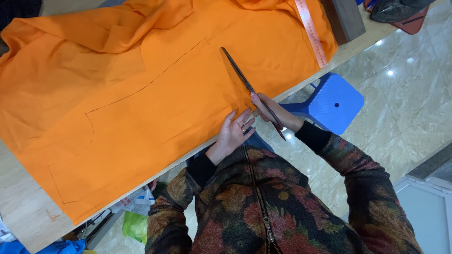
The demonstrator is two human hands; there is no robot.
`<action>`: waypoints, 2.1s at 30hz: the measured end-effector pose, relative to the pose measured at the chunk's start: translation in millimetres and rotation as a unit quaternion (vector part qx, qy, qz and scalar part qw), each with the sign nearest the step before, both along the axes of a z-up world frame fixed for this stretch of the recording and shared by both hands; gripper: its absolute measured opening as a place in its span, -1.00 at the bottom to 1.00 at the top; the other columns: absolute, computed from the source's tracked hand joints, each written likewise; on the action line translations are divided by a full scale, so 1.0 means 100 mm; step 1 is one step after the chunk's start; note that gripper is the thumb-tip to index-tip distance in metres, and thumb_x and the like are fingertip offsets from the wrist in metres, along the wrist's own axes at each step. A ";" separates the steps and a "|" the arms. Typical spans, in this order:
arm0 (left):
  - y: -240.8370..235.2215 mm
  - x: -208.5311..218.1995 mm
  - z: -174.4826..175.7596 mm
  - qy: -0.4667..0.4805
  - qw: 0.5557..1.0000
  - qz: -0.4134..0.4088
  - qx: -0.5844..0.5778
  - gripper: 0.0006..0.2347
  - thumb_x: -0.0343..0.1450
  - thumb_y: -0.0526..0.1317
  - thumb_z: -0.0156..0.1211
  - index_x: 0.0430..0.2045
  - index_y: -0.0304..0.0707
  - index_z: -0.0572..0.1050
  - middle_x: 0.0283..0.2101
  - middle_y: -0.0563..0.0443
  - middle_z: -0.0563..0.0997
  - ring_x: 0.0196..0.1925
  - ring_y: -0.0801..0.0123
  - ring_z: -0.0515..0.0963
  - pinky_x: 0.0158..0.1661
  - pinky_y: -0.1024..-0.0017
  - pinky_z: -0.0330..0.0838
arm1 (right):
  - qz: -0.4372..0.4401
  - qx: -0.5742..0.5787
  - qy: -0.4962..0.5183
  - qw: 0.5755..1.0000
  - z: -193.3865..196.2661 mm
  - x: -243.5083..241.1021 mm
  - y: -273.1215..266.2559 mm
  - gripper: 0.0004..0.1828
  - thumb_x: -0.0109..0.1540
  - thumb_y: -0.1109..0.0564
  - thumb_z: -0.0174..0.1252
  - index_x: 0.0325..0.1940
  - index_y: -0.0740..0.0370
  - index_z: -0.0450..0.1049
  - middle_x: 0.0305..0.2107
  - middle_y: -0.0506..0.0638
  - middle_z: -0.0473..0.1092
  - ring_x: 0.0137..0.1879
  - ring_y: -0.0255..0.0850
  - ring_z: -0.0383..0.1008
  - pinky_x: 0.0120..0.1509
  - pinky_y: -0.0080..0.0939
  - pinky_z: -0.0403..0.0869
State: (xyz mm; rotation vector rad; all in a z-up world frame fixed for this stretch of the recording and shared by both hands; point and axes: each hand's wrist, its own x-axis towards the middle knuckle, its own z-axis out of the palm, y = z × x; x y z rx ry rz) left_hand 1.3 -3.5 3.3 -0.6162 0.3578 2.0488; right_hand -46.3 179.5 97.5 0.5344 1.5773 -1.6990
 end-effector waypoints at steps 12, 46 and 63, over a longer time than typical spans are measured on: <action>-0.01 0.02 0.01 0.018 1.000 0.003 0.012 -0.46 0.49 0.20 0.05 0.31 -0.02 0.39 0.40 0.17 0.31 0.40 0.25 0.21 0.42 0.13 0.05 | 0.083 0.108 0.143 0.980 -0.17 -0.29 -0.09 -0.32 0.35 -0.59 -0.26 -0.26 0.05 0.18 -0.62 -0.24 0.13 -0.61 -0.44 0.19 -0.57 -0.39 0.23; -0.03 0.06 -0.14 0.033 0.999 -0.002 0.026 -0.47 0.51 0.21 0.00 0.33 -0.01 0.37 0.39 0.21 0.32 0.37 0.30 0.25 0.41 0.15 0.08 | 0.070 0.134 0.125 0.981 -0.44 -0.66 -0.07 -0.31 0.32 -0.63 -0.15 -0.24 0.03 0.16 -0.70 -0.22 0.11 -0.68 -0.40 0.16 -0.62 -0.40 0.24; -0.03 0.04 -0.17 0.039 0.999 -0.008 0.028 -0.45 0.51 0.23 0.01 0.35 0.00 0.35 0.42 0.18 0.28 0.42 0.26 0.20 0.42 0.11 0.04 | 0.049 0.115 0.100 0.987 -0.11 -0.73 -0.24 -0.38 0.33 -0.56 -0.18 -0.28 0.01 0.08 -0.73 -0.26 0.07 -0.68 -0.44 0.06 -0.61 -0.47 0.13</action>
